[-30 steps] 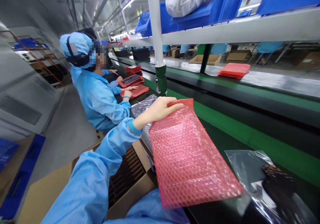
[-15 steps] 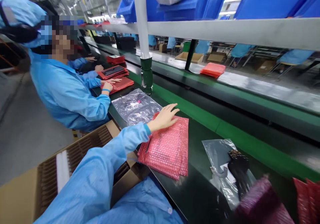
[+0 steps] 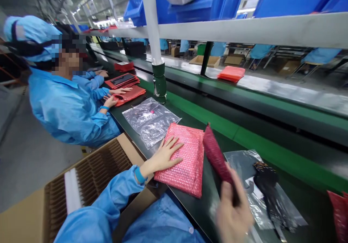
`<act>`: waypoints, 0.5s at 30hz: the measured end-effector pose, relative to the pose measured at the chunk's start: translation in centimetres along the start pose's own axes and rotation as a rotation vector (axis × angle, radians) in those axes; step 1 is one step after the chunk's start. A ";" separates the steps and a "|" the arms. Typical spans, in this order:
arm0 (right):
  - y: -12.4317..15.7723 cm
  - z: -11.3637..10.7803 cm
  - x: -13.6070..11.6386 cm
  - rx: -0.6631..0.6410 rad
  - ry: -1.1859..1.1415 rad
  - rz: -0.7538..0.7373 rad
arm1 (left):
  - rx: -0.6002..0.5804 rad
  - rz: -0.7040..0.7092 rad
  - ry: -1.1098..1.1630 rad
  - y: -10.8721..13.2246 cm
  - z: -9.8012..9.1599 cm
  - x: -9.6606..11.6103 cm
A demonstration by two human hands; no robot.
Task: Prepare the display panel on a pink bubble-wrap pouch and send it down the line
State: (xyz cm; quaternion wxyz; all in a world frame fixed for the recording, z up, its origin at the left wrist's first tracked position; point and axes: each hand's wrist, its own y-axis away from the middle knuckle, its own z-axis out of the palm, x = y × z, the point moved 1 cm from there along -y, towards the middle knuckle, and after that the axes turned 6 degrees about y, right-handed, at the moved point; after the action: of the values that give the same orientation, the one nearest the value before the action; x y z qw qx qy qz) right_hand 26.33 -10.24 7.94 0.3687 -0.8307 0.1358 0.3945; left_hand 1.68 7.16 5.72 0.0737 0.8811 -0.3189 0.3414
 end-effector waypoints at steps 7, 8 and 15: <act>1.0 10.7 -2.9 -0.369 0.368 -0.768 | 0.411 -0.086 0.494 -0.7 2.1 -2.5; 1.2 10.8 -2.7 -0.388 0.391 -0.783 | 0.417 -0.088 0.506 -0.7 2.1 -2.8; 1.1 9.6 -3.7 -0.350 0.329 -0.804 | 0.436 -0.116 0.658 -0.3 1.6 -2.9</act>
State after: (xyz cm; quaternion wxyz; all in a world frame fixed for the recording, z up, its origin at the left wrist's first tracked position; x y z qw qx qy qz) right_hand 17.99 -4.31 6.21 0.3204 -0.9186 -0.2088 0.1001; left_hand 1.10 8.36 2.68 0.0024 0.7363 -0.1480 0.6603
